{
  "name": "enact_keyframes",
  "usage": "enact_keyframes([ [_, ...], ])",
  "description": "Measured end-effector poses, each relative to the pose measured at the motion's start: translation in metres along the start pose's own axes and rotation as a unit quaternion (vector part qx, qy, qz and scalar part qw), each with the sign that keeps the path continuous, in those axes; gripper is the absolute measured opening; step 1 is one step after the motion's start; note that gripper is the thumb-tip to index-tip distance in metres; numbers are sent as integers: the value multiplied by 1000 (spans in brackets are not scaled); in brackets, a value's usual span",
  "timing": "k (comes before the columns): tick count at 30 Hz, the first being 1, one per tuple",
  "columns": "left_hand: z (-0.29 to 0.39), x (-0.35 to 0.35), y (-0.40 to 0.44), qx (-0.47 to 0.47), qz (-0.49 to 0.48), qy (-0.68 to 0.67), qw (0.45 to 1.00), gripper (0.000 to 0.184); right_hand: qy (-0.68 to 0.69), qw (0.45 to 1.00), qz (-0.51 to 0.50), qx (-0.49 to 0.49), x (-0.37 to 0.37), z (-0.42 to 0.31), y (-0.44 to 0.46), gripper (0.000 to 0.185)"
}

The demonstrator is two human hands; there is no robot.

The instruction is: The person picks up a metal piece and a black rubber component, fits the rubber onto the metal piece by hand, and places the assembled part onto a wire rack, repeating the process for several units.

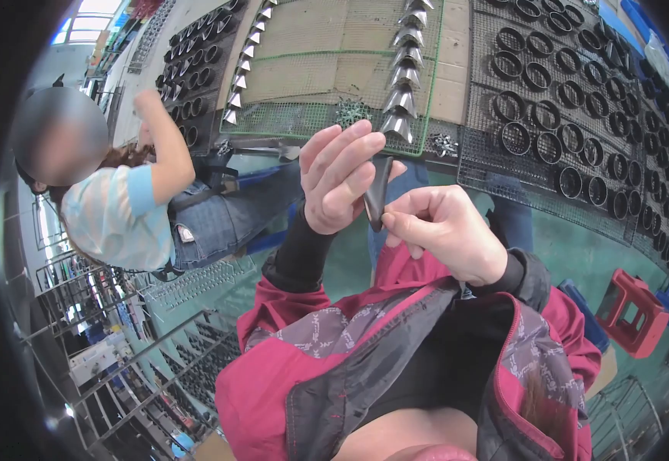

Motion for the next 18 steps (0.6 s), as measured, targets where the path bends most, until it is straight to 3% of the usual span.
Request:
enact_keyframes([
  [5,3,2,4,1,-13,7,1000,35,-50,998,27,-17,1,1,0,21],
  [10,2,2,6,-11,-46,-16,999,30,-204,973,66,-81,-6,2,5,16],
  [14,-2,-5,-2,-48,-124,-84,988,34,-348,916,134,-149,-18,3,10,15],
  [18,0,-6,-8,-59,-153,-117,980,38,-424,877,171,-149,-42,11,22,11],
])
Point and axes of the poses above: each hand's wrist, its own y-axis towards the middle knuckle, its own x-axis out of the palm, z = x × y, the point moved 2 cm from there along y, towards the middle knuckle, and after that the axes turned 7 degrees about -y, right-handed, at the moved point
